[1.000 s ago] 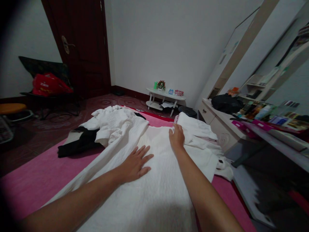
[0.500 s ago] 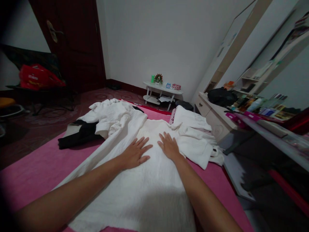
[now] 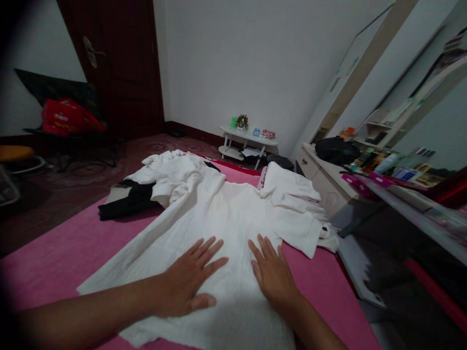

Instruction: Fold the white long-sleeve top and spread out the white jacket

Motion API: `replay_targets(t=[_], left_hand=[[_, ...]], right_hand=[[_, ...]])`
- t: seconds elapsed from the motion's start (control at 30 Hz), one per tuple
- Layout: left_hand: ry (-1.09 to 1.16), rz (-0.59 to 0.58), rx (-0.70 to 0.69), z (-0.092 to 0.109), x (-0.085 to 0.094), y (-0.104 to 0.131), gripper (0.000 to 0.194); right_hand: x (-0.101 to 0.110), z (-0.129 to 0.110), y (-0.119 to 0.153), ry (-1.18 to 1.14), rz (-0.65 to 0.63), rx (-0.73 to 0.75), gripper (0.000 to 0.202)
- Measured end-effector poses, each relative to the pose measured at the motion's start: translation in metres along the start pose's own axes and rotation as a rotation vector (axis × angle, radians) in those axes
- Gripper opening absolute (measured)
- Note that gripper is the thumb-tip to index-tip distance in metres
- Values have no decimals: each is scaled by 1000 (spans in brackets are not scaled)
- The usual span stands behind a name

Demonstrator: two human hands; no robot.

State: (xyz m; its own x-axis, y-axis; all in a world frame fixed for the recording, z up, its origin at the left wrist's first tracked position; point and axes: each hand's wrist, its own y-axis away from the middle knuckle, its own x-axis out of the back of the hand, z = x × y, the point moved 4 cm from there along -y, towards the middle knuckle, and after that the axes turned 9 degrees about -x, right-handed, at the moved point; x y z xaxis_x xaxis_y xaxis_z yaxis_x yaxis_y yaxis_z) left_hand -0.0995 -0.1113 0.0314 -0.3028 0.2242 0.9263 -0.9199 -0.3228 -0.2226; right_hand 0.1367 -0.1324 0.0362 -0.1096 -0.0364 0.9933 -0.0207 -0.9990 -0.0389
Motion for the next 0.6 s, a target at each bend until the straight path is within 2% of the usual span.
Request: replay_targets(t=[0.07,0.13,0.2,0.27,0.33,0.37,0.47,0.53,0.57,0.6], left_hand=[[76,-67,-47,21,1,14,82],[149,-138,-83,37,4,22,71],[255,-181,-152,45,13,25,53],[383,-170,-210,44,28,23,38],[377,-89,-157,25,51,18,30],[289,-19,-85,9,65,16,28],[-142,287,230,-50,115,19,24],[-354,481,495,-91,145,29,28],[-436,523,629,-109,155,35,37],[-482,518,754,-126,162,40,49]], right_hand=[[24,-12,2,-3,-56,19,40],[46,-25,-8,-54,-92,22,31],[58,-40,-26,-160,-21,20,28],[55,-55,-48,-294,137,45,29],[38,-70,-68,-405,260,105,31],[27,-76,-75,-446,288,132,31],[2,-86,-89,-532,325,153,29],[-3,-86,-90,-577,334,147,27],[-3,-85,-90,-596,330,148,26],[-2,-84,-89,-614,326,150,26]])
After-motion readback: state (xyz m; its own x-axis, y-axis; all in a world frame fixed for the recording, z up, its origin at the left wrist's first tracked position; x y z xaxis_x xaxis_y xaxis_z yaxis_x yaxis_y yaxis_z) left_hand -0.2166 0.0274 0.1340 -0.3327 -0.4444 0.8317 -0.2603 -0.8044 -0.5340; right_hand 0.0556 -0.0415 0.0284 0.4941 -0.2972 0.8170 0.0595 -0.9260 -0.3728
